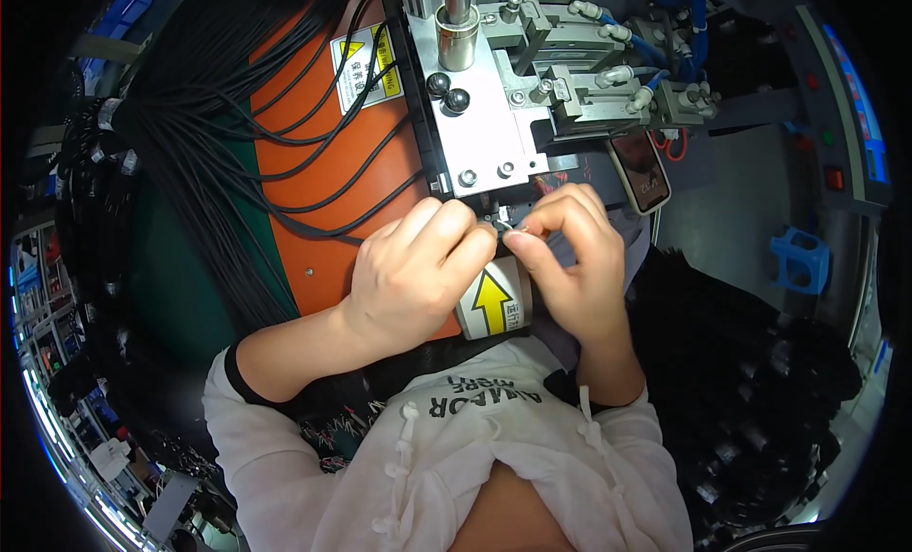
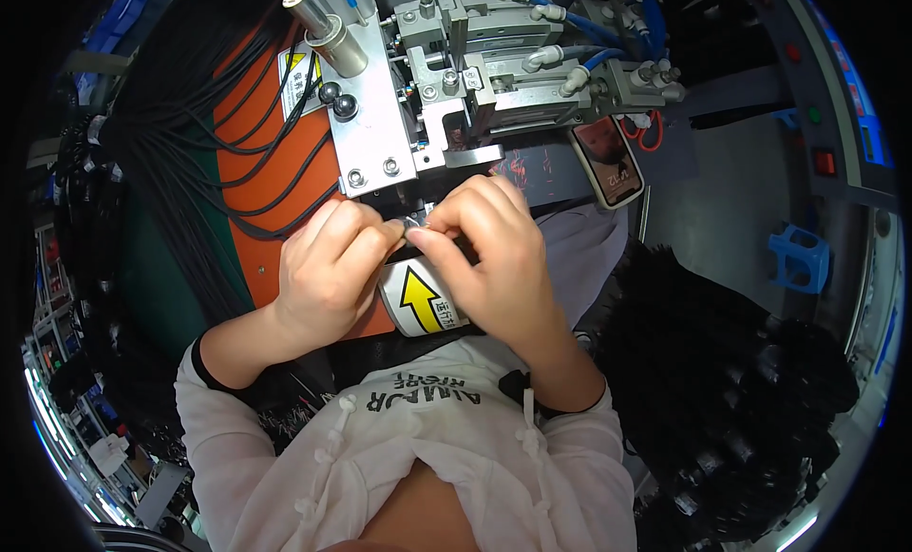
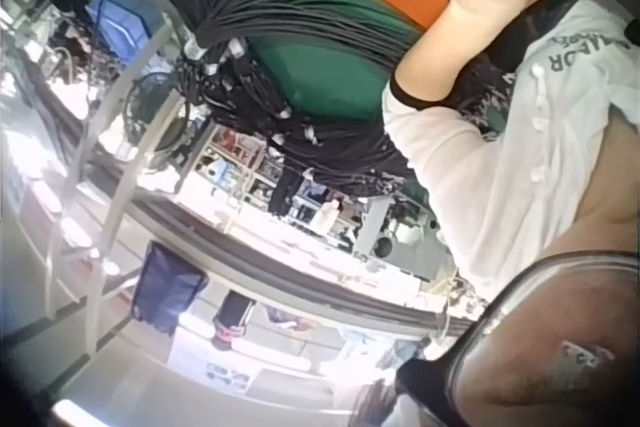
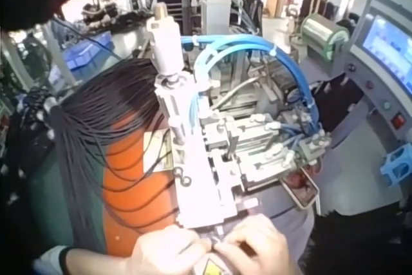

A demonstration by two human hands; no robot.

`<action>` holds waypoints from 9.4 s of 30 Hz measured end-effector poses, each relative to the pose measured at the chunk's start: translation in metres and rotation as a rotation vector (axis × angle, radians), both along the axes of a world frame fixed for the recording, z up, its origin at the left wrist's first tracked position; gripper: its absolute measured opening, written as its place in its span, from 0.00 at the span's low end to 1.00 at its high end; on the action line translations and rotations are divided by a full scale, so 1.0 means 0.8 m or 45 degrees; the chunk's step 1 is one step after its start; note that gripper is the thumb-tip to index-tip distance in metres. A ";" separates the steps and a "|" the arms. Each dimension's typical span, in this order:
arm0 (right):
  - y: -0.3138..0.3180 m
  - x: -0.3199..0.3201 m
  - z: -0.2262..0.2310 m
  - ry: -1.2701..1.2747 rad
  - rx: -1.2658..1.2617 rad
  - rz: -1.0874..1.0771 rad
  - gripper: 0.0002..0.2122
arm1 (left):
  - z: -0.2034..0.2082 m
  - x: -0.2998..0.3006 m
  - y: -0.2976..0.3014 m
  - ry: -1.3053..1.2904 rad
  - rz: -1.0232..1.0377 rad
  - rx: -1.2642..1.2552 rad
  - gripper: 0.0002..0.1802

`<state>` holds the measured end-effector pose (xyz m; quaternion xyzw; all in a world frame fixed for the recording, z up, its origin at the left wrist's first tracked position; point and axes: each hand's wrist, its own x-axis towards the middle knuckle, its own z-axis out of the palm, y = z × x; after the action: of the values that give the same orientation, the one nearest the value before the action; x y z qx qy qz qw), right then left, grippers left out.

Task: Assembling electrical cables by inserting individual wires into a connector at a manufacturing workstation.

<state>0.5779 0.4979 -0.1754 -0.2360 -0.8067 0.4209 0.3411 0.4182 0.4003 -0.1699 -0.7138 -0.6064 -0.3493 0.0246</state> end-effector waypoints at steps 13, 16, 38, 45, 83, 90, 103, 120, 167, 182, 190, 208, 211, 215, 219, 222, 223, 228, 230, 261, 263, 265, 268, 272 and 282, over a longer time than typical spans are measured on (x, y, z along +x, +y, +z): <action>0.006 -0.002 -0.026 -0.103 -0.086 -0.111 0.04 | 0.002 0.008 -0.008 0.356 -0.049 -0.142 0.18; 0.004 -0.006 -0.025 -0.192 0.120 -0.132 0.04 | 0.005 0.014 -0.006 0.390 -0.005 -0.210 0.18; -0.004 -0.021 -0.056 0.060 -0.086 -0.195 0.03 | 0.000 0.003 0.000 0.255 0.074 -0.101 0.10; -0.005 -0.004 -0.059 0.085 -0.649 -0.237 0.02 | 0.002 0.011 -0.024 0.573 0.299 -0.293 0.07; -0.104 -0.298 -0.015 0.054 -1.756 0.823 0.08 | 0.014 -0.197 -0.161 -1.894 0.841 -0.297 0.15; -0.105 -0.205 0.102 -0.075 -1.858 0.869 0.12 | 0.014 -0.248 -0.149 -1.840 0.954 -0.172 0.19; -0.021 -0.022 0.054 -0.158 -2.022 0.867 0.30 | 0.062 -0.089 -0.066 0.584 0.107 -0.062 0.34; 0.008 0.021 -0.020 0.323 -0.011 0.411 0.16 | -0.004 -0.010 -0.007 0.057 -0.333 0.236 0.12; -0.013 -0.008 -0.012 0.235 0.047 -0.162 0.09 | -0.004 -0.004 -0.010 0.090 -0.078 0.083 0.18; 0.008 0.011 -0.011 -0.008 -0.544 0.012 0.03 | -0.008 0.002 -0.007 0.222 -0.032 0.092 0.19; 0.001 -0.011 -0.032 -0.093 0.230 -0.183 0.03 | -0.009 0.006 -0.010 0.333 -0.018 -0.084 0.18; 0.006 -0.008 -0.075 0.087 -0.661 -0.209 0.03 | -0.008 -0.001 0.007 0.307 0.047 -0.010 0.15; 0.005 -0.011 -0.072 0.036 -0.440 -0.163 0.04 | 0.005 -0.002 -0.002 0.342 0.059 -0.029 0.12; -0.006 -0.019 -0.071 0.042 -0.058 -0.254 0.04 | -0.011 -0.001 -0.009 0.348 0.084 -0.058 0.11; -0.012 -0.002 -0.084 0.121 -0.374 -0.307 0.04 | -0.003 0.011 -0.024 0.366 0.121 -0.095 0.12; -0.009 -0.003 -0.068 0.086 -0.657 -0.274 0.04 | -0.001 0.015 -0.032 0.485 0.187 -0.236 0.13; -0.007 -0.003 -0.065 0.052 -0.802 -0.274 0.04 | -0.001 0.015 -0.031 0.494 0.201 -0.225 0.13; 0.010 0.008 -0.071 0.218 -0.579 -0.460 0.04 | -0.001 0.008 -0.024 0.455 0.167 -0.099 0.13; 0.015 0.014 -0.070 0.255 -0.530 -0.506 0.03 | 0.002 0.004 -0.021 0.318 -0.042 0.194 0.12; -0.007 0.011 -0.053 0.429 -0.384 -0.031 0.09 | 0.000 0.000 -0.015 0.073 -0.032 0.309 0.14; -0.013 0.003 -0.039 0.407 -0.314 0.007 0.10 | -0.007 0.001 -0.016 0.114 -0.017 0.213 0.14; -0.014 0.002 -0.037 0.479 -0.314 0.011 0.11 | -0.013 -0.003 -0.014 0.060 -0.075 0.209 0.14; -0.015 0.000 -0.033 0.621 -0.314 0.019 0.13 | -0.013 -0.003 -0.015 0.022 -0.096 0.253 0.14; -0.021 -0.008 -0.019 0.644 -0.260 0.069 0.13 | -0.002 -0.008 -0.023 -0.044 -0.094 0.327 0.13; -0.040 -0.022 -0.014 0.570 -0.274 -0.078 0.04 | 0.000 -0.010 -0.019 -0.188 -0.093 0.362 0.15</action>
<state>0.5604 0.4659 -0.1864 -0.1963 -0.6540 0.5356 0.4969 0.4100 0.3851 -0.1700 -0.6972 -0.5246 -0.4838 0.0678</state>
